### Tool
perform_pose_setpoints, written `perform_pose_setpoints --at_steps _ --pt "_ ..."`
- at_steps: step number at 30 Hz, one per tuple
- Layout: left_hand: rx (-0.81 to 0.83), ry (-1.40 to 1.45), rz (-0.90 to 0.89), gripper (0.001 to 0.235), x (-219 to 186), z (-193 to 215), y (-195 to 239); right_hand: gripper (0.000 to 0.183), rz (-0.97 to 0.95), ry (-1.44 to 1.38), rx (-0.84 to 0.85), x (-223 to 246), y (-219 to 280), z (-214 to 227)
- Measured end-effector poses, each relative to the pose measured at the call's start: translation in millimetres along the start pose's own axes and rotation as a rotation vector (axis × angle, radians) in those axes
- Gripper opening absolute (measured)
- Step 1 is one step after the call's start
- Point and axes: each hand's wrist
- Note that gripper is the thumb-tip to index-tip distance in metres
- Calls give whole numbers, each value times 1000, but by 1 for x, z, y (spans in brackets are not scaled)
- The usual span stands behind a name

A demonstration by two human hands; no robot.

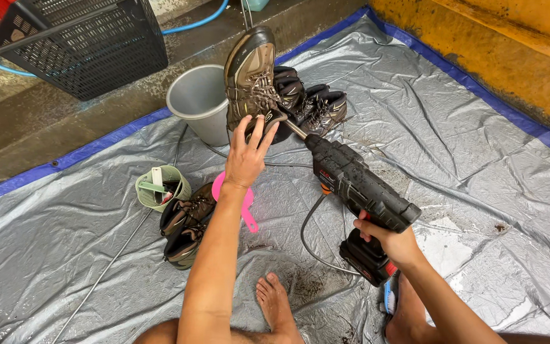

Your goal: The person uses a handheld steam cleaner to clean several pairs of brown hiking boots placed on a tarp. They hold each boot with one hand and direct the steam nozzle with the other, rotating the boots to clean different areas.

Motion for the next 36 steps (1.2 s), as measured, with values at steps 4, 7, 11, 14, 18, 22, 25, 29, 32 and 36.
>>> perform_pose_setpoints --at_steps 4,7,11,14,18,22,25,29,32,36 --pt "-82 -10 -49 61 8 -4 -10 9 56 -30 17 4 -4 0" --pt "-105 -67 -81 63 12 -2 -13 9 75 -54 27 1 0 0" --pt "-149 -63 -102 61 17 6 -28 12 123 -68 15 -1 -6 -1" --pt "-212 -52 -129 56 18 16 -41 12 164 -76 20 -8 -7 3" --pt "-301 -31 -168 49 19 22 -53 10 211 -82 35 -11 -6 6" --pt "-316 -37 -165 50 19 18 -58 10 231 -70 42 -10 -6 10" --pt "-338 -29 -181 49 19 17 -63 10 242 -61 48 -2 -2 11" --pt "-351 -54 -195 46 20 18 -67 10 252 -63 41 -1 0 15" --pt "-354 -50 -194 45 21 17 -70 11 241 -62 39 0 -1 16" --pt "-351 -45 -183 44 18 21 -74 13 230 -45 38 8 -2 13"
Point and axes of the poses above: each hand's wrist, its own y-axis away from the middle knuckle, its own z-axis out of the back of the hand, x = y × z, and after that the axes turned 10 degrees about z, right-handed
